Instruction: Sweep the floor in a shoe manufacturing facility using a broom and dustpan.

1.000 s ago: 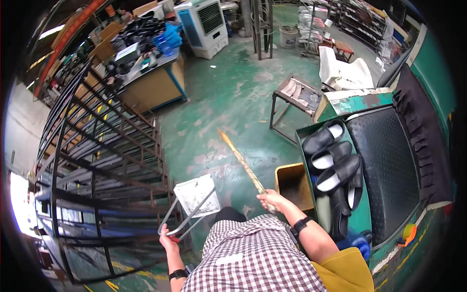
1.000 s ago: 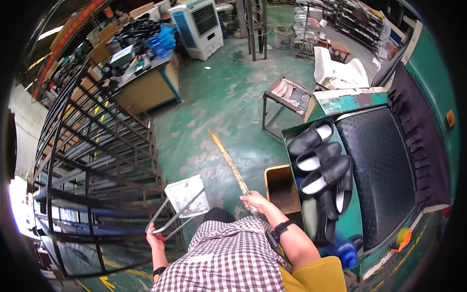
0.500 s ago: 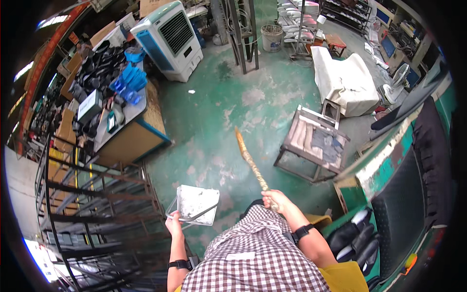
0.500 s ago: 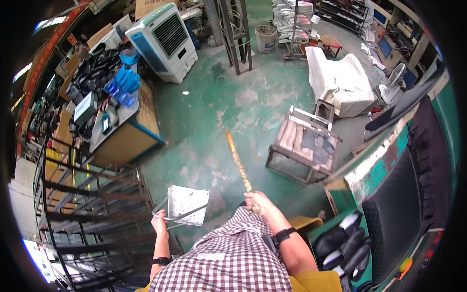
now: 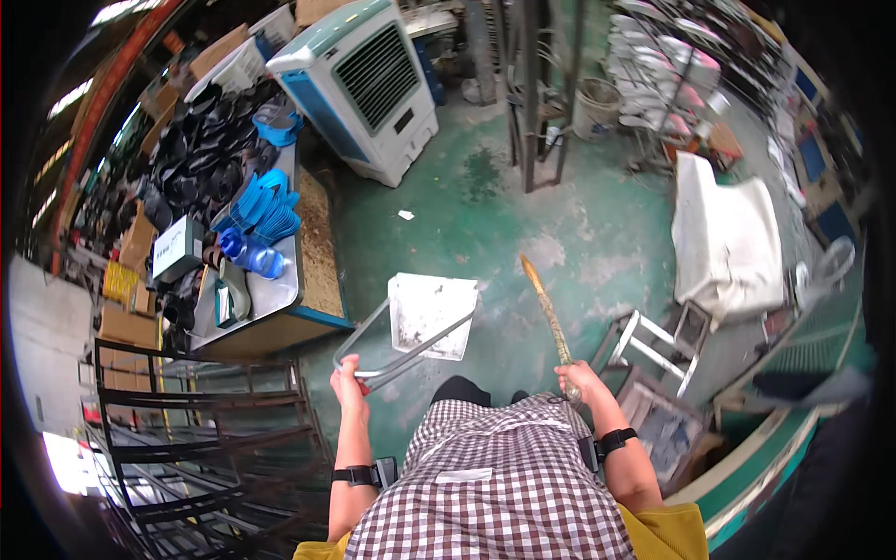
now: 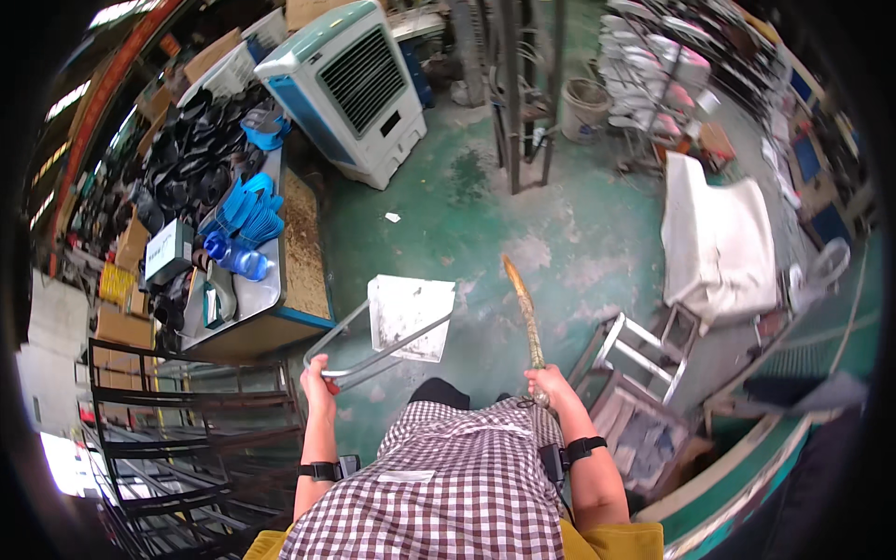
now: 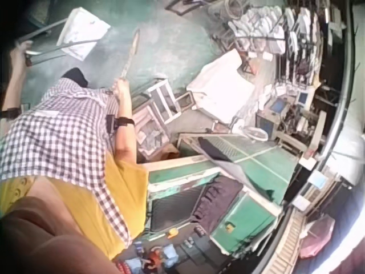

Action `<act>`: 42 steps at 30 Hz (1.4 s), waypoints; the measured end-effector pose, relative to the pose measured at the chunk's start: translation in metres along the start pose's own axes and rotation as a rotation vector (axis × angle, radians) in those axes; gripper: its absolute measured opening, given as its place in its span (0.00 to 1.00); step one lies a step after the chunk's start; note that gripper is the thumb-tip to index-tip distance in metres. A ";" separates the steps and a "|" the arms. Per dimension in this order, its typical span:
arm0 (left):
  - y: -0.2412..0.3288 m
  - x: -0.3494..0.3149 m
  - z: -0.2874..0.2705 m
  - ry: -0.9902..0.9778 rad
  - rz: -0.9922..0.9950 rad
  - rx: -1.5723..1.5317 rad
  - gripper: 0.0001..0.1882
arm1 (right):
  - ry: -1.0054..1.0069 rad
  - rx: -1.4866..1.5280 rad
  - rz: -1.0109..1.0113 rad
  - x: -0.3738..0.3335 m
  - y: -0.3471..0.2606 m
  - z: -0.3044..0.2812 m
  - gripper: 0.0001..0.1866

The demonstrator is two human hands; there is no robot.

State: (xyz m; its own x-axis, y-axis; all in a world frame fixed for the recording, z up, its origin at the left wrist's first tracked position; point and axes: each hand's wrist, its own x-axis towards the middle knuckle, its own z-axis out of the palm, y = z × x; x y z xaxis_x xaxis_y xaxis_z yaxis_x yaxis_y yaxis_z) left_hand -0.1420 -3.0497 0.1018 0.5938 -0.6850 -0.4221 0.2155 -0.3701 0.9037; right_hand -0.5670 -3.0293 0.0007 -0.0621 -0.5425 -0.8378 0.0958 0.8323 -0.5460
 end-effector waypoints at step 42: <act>0.462 0.734 1.020 -0.965 0.258 0.345 0.07 | -0.184 1.052 0.194 0.745 -0.981 0.150 0.07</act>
State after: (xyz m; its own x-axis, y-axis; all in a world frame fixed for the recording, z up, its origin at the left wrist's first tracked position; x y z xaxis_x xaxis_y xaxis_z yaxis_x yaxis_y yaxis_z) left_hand -0.3979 -4.3634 0.1359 -0.3110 -0.9208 -0.2355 -0.1517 -0.1965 0.9687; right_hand -0.5585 -4.2671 -0.0874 0.1876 -0.4938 -0.8491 0.8970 0.4384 -0.0568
